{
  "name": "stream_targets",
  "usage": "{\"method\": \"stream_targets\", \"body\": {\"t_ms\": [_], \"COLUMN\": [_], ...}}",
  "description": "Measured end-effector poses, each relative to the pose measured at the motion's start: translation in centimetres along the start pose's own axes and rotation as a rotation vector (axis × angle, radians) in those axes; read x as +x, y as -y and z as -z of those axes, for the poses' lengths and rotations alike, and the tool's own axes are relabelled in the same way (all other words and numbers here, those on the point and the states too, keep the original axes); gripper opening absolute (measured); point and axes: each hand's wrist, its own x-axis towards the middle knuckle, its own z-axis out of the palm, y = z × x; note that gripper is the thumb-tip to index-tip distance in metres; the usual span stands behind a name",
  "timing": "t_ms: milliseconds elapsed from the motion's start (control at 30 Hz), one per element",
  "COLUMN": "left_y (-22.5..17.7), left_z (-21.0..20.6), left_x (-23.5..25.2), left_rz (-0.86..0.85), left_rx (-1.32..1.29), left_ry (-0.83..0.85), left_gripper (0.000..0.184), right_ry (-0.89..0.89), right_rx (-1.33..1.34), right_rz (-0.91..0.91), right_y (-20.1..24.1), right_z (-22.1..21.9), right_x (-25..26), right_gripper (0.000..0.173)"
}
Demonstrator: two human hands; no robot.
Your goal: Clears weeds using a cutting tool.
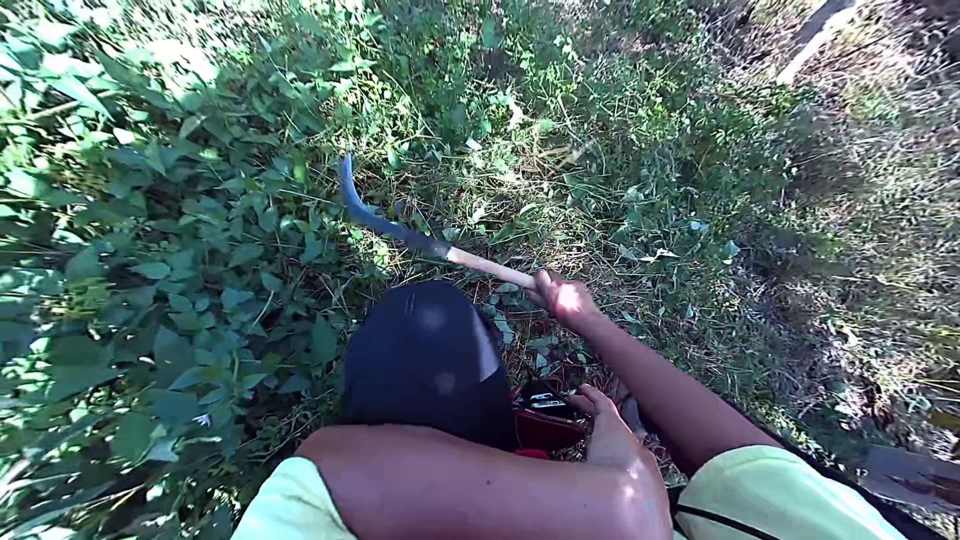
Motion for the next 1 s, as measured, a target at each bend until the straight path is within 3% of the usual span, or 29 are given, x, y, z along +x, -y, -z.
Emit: {"method": "stream_targets", "body": {"t_ms": [33, 67, 133, 200, 267, 367, 467, 567, 633, 700, 767, 833, 900, 933, 1000], "left_y": [0.1, 0.0, -0.1, 0.0, -0.1, 0.1, -0.1, -0.1, 0.0, 0.2, 0.3, 0.3, 0.3, 0.4, 0.5], "left_z": [0.2, 0.2, 0.0, -0.2, -0.4, -0.6, -0.7, -0.3, 0.1, 0.3, 0.3, 0.2, 0.2, 0.3, 0.1], "left_x": [-0.2, -0.4, -0.9, -1.5, -1.6, -2.0, -1.7, -1.1, -1.0, -0.8, -0.5, -0.6, -0.6, -0.6, -0.7], "left_rz": [-0.011, -0.015, -0.015, -0.012, -0.020, -0.070, -0.061, -0.010, 0.004, -0.003, -0.017, -0.024, 0.006, 0.017, 0.025], "left_rx": [-0.012, -0.011, -0.061, -0.140, -0.164, -0.224, -0.225, -0.194, -0.166, -0.153, -0.128, -0.125, -0.156, -0.185, -0.242], "left_ry": [0.003, -0.001, -0.018, -0.046, -0.060, -0.106, -0.101, -0.056, -0.032, -0.007, -0.008, -0.004, 0.003, 0.009, 0.002], "left_gripper": [0.033, 0.031, 0.030, 0.034, 0.037, 0.038, 0.042, 0.040, 0.038, 0.038, 0.036, 0.034, 0.033, 0.033, 0.035], "right_ry": [0.000, 0.042, 0.077, -0.085, -0.290, -0.415, -0.208, -0.045, -0.147, -0.136, 0.040, 0.209, 0.210, 0.210, 0.257], "right_rx": [-0.065, -0.077, 0.035, 0.319, 0.591, 0.868, 0.890, 0.578, 0.342, 0.179, 0.048, -0.013, 0.061, 0.092, 0.153], "right_rz": [-0.039, -0.205, -0.718, -1.110, -1.245, -1.112, -0.733, -0.253, 0.132, 0.382, 0.375, 0.088, -0.283, -0.425, -0.558], "right_y": [-3.6, -7.0, -11.5, -11.7, -8.3, -1.4, 4.1, 7.8, 9.7, 10.5, 8.6, 3.7, -1.3, -2.4, -0.4], "right_z": [0.2, 0.4, 0.9, 1.3, -0.1, -3.0, -4.0, -2.2, -1.7, -0.9, -0.4, -1.1, -3.1, -3.7, -4.1], "right_x": [-0.4, -1.2, -3.2, -5.0, -5.9, -3.6, -1.0, 0.9, 1.6, 2.8, 5.0, 6.1, 4.9, 4.1, 1.7], "right_gripper": [0.041, 0.042, 0.050, 0.057, 0.057, 0.054, 0.055, 0.046, 0.036, 0.032, 0.037, 0.046, 0.051, 0.054, 0.058]}}
